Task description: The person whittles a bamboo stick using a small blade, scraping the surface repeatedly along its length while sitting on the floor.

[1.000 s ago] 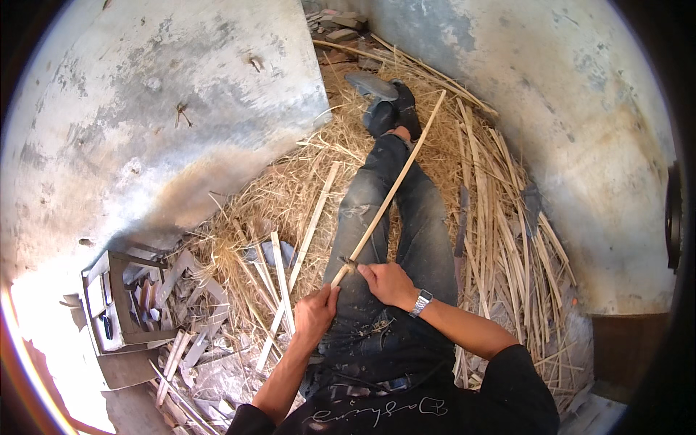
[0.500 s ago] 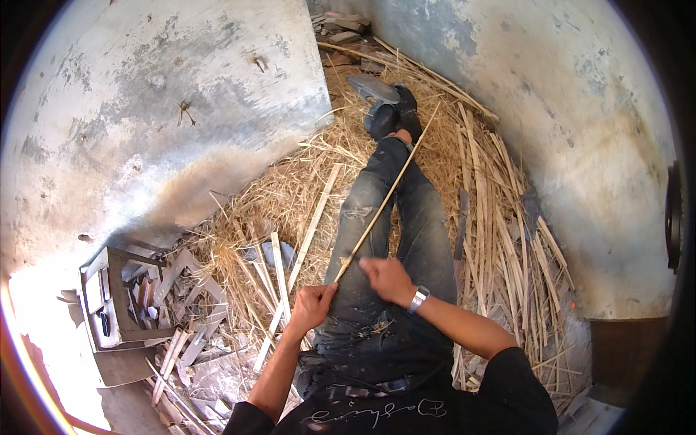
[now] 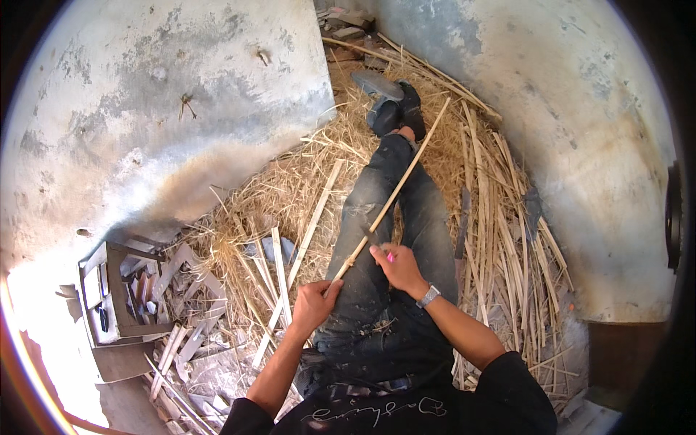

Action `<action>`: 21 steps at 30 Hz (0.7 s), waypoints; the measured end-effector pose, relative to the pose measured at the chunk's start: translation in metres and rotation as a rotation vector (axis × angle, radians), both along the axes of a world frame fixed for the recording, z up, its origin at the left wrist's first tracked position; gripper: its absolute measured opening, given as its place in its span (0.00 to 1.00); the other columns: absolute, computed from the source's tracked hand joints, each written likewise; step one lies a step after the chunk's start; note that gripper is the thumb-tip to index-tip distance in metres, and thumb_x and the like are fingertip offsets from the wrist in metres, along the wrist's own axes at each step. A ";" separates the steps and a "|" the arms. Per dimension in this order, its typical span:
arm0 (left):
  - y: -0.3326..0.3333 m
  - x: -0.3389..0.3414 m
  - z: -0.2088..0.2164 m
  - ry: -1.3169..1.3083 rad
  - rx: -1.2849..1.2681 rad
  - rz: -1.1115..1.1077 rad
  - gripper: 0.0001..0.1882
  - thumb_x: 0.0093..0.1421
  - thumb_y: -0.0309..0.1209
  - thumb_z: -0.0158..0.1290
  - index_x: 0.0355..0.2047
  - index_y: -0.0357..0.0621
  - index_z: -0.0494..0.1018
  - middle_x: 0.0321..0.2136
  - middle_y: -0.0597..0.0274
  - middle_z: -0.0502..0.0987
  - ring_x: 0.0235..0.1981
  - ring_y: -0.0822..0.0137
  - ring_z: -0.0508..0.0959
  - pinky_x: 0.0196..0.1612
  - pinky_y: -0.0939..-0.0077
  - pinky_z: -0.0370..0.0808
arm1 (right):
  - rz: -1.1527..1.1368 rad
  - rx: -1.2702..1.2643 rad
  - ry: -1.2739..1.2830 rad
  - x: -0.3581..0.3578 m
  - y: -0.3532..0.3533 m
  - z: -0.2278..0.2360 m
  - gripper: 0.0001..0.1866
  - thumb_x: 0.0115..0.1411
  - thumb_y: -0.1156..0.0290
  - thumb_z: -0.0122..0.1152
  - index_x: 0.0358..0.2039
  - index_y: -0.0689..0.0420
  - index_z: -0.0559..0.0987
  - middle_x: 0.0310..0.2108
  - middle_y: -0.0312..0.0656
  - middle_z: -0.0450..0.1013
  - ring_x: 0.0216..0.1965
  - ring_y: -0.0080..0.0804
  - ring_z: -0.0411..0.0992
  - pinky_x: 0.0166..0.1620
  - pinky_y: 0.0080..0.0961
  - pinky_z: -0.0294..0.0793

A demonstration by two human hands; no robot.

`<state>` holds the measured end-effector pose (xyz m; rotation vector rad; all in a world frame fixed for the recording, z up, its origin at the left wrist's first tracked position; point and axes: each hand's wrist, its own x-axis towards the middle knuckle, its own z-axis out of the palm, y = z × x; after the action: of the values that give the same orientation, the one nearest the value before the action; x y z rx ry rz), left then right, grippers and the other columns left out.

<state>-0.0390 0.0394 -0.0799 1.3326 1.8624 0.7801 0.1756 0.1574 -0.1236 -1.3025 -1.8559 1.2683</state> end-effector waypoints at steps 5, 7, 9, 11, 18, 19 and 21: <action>-0.011 0.015 -0.005 0.337 0.156 -0.013 0.18 0.68 0.39 0.60 0.26 0.37 0.76 0.21 0.44 0.78 0.23 0.41 0.80 0.27 0.49 0.75 | 0.090 0.011 0.007 -0.021 0.000 0.023 0.28 0.63 0.44 0.69 0.26 0.62 0.84 0.10 0.43 0.68 0.13 0.31 0.67 0.21 0.34 0.62; -0.010 0.018 -0.007 0.372 0.170 -0.024 0.18 0.68 0.39 0.59 0.27 0.38 0.75 0.22 0.45 0.78 0.23 0.42 0.80 0.27 0.48 0.75 | 0.098 0.019 0.000 -0.028 0.000 0.021 0.28 0.62 0.46 0.71 0.28 0.64 0.84 0.10 0.46 0.68 0.12 0.37 0.68 0.20 0.37 0.63; -0.011 0.022 -0.009 0.410 0.183 -0.032 0.17 0.68 0.39 0.59 0.27 0.39 0.74 0.22 0.46 0.79 0.24 0.42 0.80 0.27 0.48 0.75 | 0.062 0.087 -0.046 -0.030 -0.001 0.009 0.26 0.61 0.50 0.72 0.26 0.65 0.83 0.12 0.51 0.70 0.14 0.45 0.71 0.22 0.40 0.67; -0.014 0.023 -0.012 0.390 0.131 -0.001 0.16 0.69 0.39 0.59 0.28 0.40 0.75 0.23 0.46 0.79 0.24 0.42 0.81 0.28 0.48 0.76 | 0.126 0.093 -0.066 -0.030 -0.001 0.013 0.25 0.61 0.52 0.71 0.25 0.66 0.82 0.13 0.52 0.71 0.16 0.48 0.72 0.24 0.42 0.68; -0.002 0.013 -0.006 0.250 0.055 0.072 0.18 0.68 0.39 0.59 0.28 0.38 0.79 0.21 0.41 0.78 0.25 0.40 0.81 0.28 0.51 0.76 | 0.395 -0.089 0.090 0.009 -0.014 0.060 0.17 0.62 0.62 0.71 0.26 0.65 0.83 0.18 0.50 0.76 0.21 0.40 0.75 0.29 0.37 0.72; -0.001 0.010 -0.002 0.215 0.026 0.053 0.17 0.68 0.40 0.59 0.29 0.38 0.81 0.20 0.41 0.78 0.25 0.40 0.81 0.28 0.53 0.76 | 0.271 -0.072 0.191 0.026 -0.007 0.060 0.15 0.62 0.64 0.72 0.27 0.64 0.84 0.18 0.45 0.76 0.19 0.34 0.73 0.28 0.33 0.71; -0.002 0.007 0.000 0.183 0.001 0.039 0.17 0.68 0.40 0.59 0.30 0.38 0.83 0.20 0.40 0.78 0.25 0.41 0.82 0.28 0.54 0.77 | -0.126 0.016 0.071 0.069 0.020 0.048 0.11 0.60 0.69 0.73 0.36 0.65 0.86 0.20 0.43 0.77 0.21 0.31 0.74 0.29 0.31 0.73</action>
<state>-0.0322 0.0374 -0.0795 1.4125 2.0358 0.6991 0.2446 0.1771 -0.0758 -1.3274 -1.7039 1.2157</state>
